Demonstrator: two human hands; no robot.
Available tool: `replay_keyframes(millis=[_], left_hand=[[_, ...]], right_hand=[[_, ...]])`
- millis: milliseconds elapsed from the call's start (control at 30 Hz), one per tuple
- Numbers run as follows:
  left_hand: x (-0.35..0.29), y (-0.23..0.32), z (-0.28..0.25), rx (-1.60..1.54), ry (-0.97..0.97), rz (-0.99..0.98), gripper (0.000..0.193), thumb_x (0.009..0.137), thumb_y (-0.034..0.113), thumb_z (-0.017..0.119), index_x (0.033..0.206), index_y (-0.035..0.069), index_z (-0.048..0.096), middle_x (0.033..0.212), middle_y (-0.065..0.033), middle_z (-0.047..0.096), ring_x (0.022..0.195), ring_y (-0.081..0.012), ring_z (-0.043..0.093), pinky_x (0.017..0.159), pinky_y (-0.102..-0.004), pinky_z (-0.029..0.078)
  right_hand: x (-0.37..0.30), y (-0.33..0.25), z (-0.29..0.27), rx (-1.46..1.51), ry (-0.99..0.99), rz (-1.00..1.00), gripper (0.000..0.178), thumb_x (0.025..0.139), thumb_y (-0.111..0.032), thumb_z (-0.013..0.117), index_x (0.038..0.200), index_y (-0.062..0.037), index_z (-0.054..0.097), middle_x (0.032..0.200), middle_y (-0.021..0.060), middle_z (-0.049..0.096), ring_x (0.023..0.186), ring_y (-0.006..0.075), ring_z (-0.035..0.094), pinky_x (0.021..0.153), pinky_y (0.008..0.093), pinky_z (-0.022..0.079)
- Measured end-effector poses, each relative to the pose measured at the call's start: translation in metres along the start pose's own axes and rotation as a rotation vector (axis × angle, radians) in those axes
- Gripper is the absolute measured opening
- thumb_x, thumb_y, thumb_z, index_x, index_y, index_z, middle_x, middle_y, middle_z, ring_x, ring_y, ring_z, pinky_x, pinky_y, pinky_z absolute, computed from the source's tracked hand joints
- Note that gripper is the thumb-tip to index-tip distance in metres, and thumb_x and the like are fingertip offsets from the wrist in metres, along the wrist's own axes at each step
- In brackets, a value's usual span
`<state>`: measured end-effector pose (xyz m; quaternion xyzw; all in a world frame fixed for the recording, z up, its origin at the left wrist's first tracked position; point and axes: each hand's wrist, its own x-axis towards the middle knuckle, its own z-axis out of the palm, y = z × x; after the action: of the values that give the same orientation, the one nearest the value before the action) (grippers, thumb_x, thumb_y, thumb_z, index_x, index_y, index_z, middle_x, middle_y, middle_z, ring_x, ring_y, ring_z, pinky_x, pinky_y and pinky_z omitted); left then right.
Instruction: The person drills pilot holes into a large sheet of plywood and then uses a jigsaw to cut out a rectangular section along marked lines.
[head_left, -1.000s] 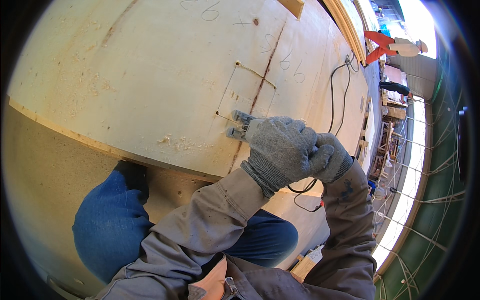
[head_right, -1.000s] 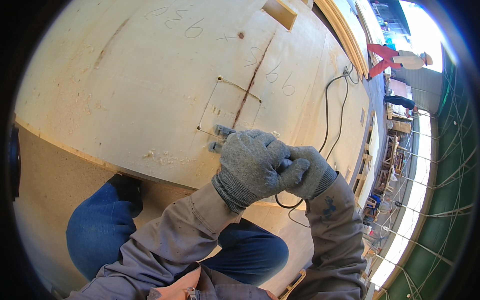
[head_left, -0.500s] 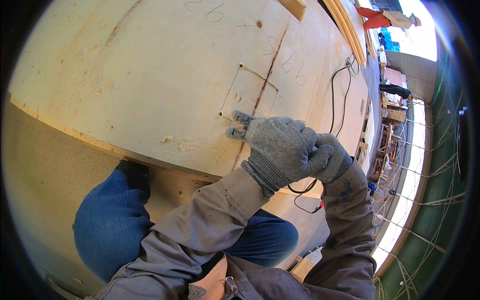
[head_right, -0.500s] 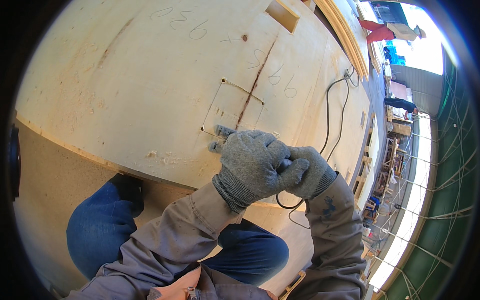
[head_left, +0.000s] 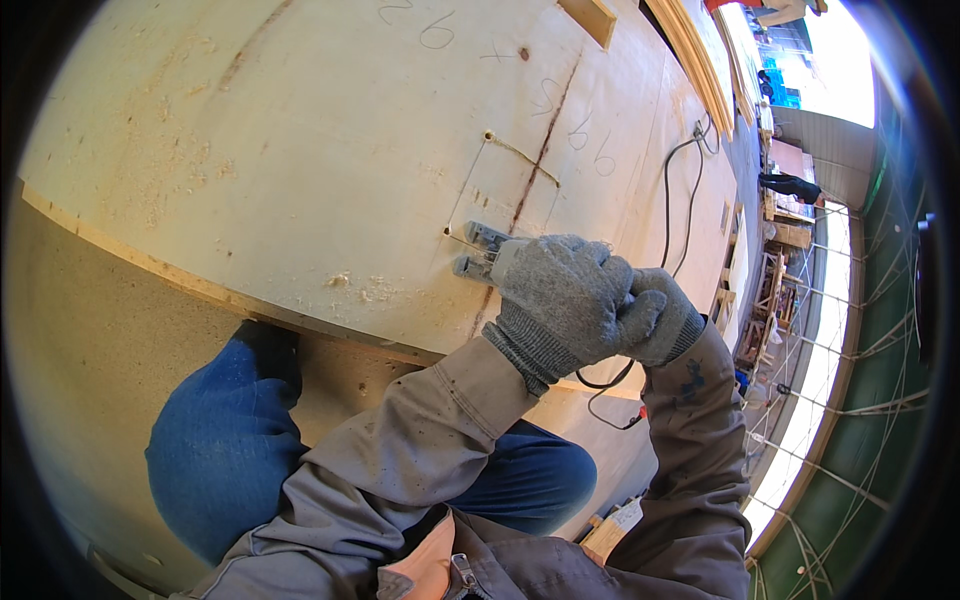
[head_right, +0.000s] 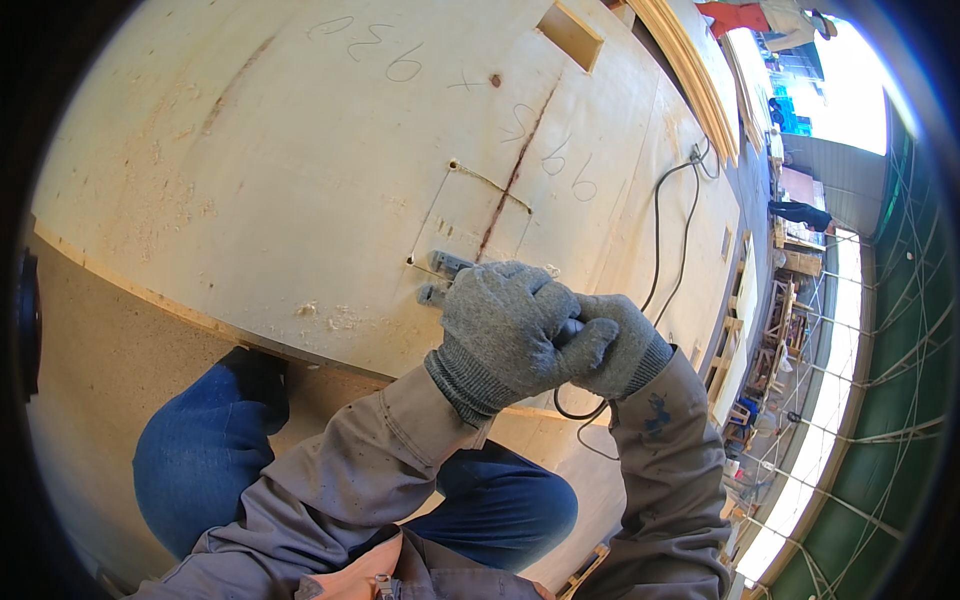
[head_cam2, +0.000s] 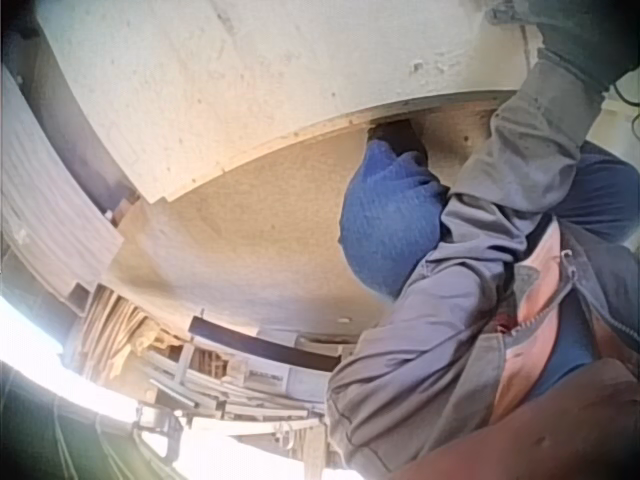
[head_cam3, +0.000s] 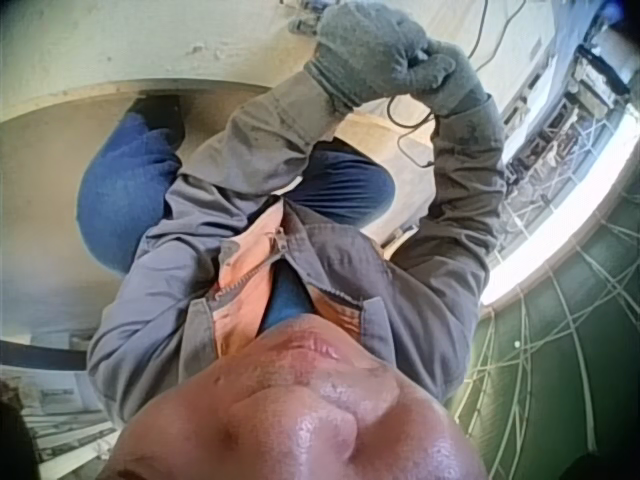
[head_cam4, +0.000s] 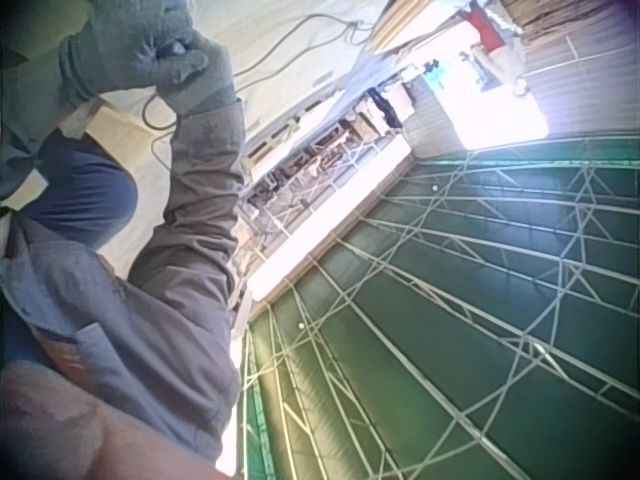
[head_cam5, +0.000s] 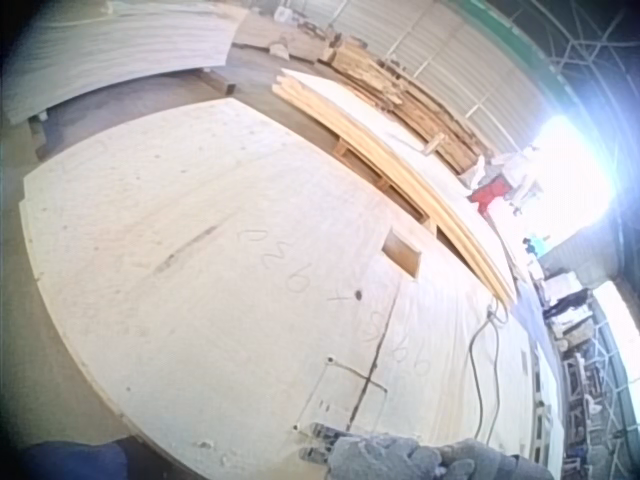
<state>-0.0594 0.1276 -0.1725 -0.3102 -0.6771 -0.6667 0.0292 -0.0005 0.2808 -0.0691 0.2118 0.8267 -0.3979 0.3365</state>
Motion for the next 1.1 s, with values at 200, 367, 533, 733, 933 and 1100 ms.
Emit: replay_keyframes(millis=[200, 367, 533, 733, 933, 1100], left_hand=[[0.000, -0.001, -0.002, 0.001, -0.013, -0.002, 0.044, 0.081, 0.050, 0.081, 0.066, 0.014, 0.061, 0.061, -0.0060, 0.057, 0.056, -0.0247, 0.060, 0.053, -0.0417, 0.046], [0.000, -0.002, -0.004, 0.010, -0.014, -0.005, 0.044, 0.080, 0.051, 0.081, 0.066, 0.014, 0.061, 0.061, -0.0060, 0.056, 0.056, -0.0247, 0.060, 0.053, -0.0418, 0.046], [0.001, -0.003, -0.005, 0.004, -0.011, 0.000, 0.043, 0.080, 0.050, 0.081, 0.066, 0.014, 0.061, 0.061, -0.0061, 0.056, 0.056, -0.0248, 0.060, 0.053, -0.0420, 0.046], [0.002, -0.004, -0.007, -0.031, 0.011, -0.001, 0.043, 0.081, 0.049, 0.081, 0.066, 0.014, 0.061, 0.060, -0.0060, 0.057, 0.055, -0.0248, 0.060, 0.053, -0.0423, 0.046], [0.003, -0.004, -0.009, -0.012, 0.002, -0.004, 0.044, 0.083, 0.050, 0.080, 0.066, 0.014, 0.061, 0.060, -0.0057, 0.056, 0.055, -0.0247, 0.059, 0.053, -0.0422, 0.046], [0.002, -0.004, -0.011, -0.002, 0.000, -0.010, 0.045, 0.084, 0.052, 0.078, 0.066, 0.014, 0.060, 0.060, -0.0051, 0.055, 0.055, -0.0242, 0.058, 0.053, -0.0422, 0.045]], right_hand=[[0.002, 0.008, 0.000, -0.004, -0.010, -0.003, 0.030, 0.079, -0.010, 0.081, 0.106, -0.0044, 0.072, 0.091, 0.0044, 0.074, 0.085, 0.0094, 0.065, 0.078, 0.0311, 0.058], [0.004, 0.004, 0.002, 0.028, 0.002, 0.016, 0.028, 0.079, -0.008, 0.079, 0.106, -0.0039, 0.072, 0.090, 0.0033, 0.073, 0.084, 0.0084, 0.063, 0.076, 0.0303, 0.057], [0.004, 0.009, 0.000, 0.012, 0.000, 0.009, 0.027, 0.079, -0.007, 0.078, 0.105, -0.0029, 0.072, 0.089, 0.0029, 0.072, 0.083, 0.0083, 0.062, 0.074, 0.0298, 0.057], [0.007, 0.003, 0.000, 0.034, -0.018, 0.042, 0.027, 0.079, -0.006, 0.077, 0.106, -0.0028, 0.072, 0.089, 0.0030, 0.072, 0.082, 0.0088, 0.063, 0.073, 0.0294, 0.057], [0.007, 0.000, 0.001, 0.016, -0.014, 0.032, 0.029, 0.080, -0.007, 0.079, 0.107, -0.0036, 0.072, 0.091, 0.0037, 0.073, 0.082, 0.0093, 0.064, 0.074, 0.0294, 0.058], [0.008, -0.003, 0.002, 0.043, -0.018, 0.032, 0.029, 0.080, -0.007, 0.079, 0.108, -0.0038, 0.072, 0.091, 0.0038, 0.073, 0.083, 0.0092, 0.064, 0.075, 0.0297, 0.058]])
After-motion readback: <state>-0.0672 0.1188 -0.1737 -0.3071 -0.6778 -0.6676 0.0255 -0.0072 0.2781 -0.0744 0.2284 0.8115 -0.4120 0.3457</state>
